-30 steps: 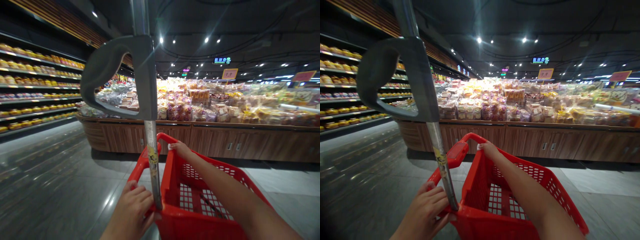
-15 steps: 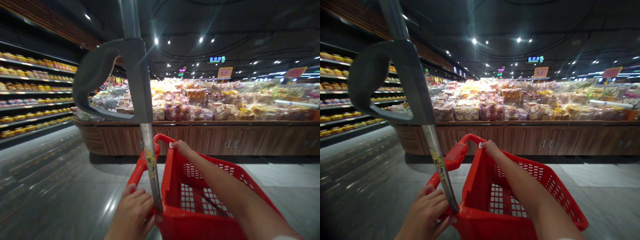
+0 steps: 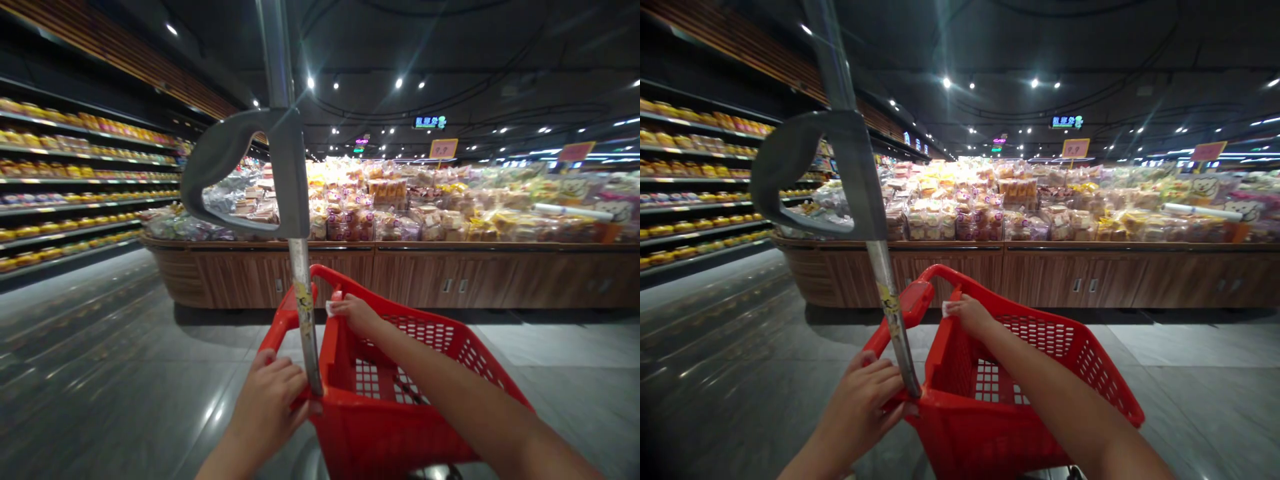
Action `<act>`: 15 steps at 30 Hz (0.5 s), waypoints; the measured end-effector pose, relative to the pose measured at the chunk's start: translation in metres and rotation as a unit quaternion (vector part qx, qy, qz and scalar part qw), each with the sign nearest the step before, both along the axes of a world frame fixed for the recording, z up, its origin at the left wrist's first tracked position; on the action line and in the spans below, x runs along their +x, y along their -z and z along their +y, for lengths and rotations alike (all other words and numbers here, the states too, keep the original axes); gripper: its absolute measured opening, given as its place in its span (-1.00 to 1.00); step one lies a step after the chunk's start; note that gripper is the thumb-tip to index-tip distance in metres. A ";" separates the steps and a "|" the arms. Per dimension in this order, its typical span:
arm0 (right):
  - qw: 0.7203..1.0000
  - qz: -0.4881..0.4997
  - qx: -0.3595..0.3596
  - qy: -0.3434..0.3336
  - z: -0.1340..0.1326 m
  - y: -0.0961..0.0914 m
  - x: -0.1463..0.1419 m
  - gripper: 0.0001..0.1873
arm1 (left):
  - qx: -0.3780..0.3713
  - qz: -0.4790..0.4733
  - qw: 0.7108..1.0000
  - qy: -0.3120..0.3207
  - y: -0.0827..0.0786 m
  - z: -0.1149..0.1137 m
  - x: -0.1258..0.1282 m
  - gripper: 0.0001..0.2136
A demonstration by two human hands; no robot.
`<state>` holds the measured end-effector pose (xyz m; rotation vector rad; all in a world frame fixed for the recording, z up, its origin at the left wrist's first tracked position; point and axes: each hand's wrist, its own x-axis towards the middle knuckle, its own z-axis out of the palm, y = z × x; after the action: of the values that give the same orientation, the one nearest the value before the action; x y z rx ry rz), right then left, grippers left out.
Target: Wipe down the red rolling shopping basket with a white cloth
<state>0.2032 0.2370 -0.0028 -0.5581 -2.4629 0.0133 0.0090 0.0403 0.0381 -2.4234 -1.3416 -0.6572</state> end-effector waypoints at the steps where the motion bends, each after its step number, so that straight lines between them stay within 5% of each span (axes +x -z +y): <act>1: 1.000 -0.011 0.005 -0.019 -0.011 0.001 0.000 -0.72 | 0.001 0.000 1.000 0.001 0.000 0.000 0.000 -0.88; 5: 0.997 -0.050 -0.006 -0.061 -0.037 0.003 0.003 -0.65 | 0.003 -0.006 1.000 0.008 -0.002 -0.001 0.000 -0.90; 11: 0.999 -0.028 -0.023 0.000 -0.037 -0.001 0.007 -0.61 | -0.023 -0.008 1.000 -0.009 -0.001 0.000 -0.001 -0.91; 15: 0.995 -0.061 -0.025 -0.074 -0.058 0.005 0.005 -0.57 | -0.045 -0.002 0.999 -0.014 0.002 0.001 -0.002 -0.94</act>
<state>0.2082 0.1788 -0.0077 -0.4075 -2.6247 0.1022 0.0074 0.0412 0.0362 -2.4688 -1.4335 -0.6072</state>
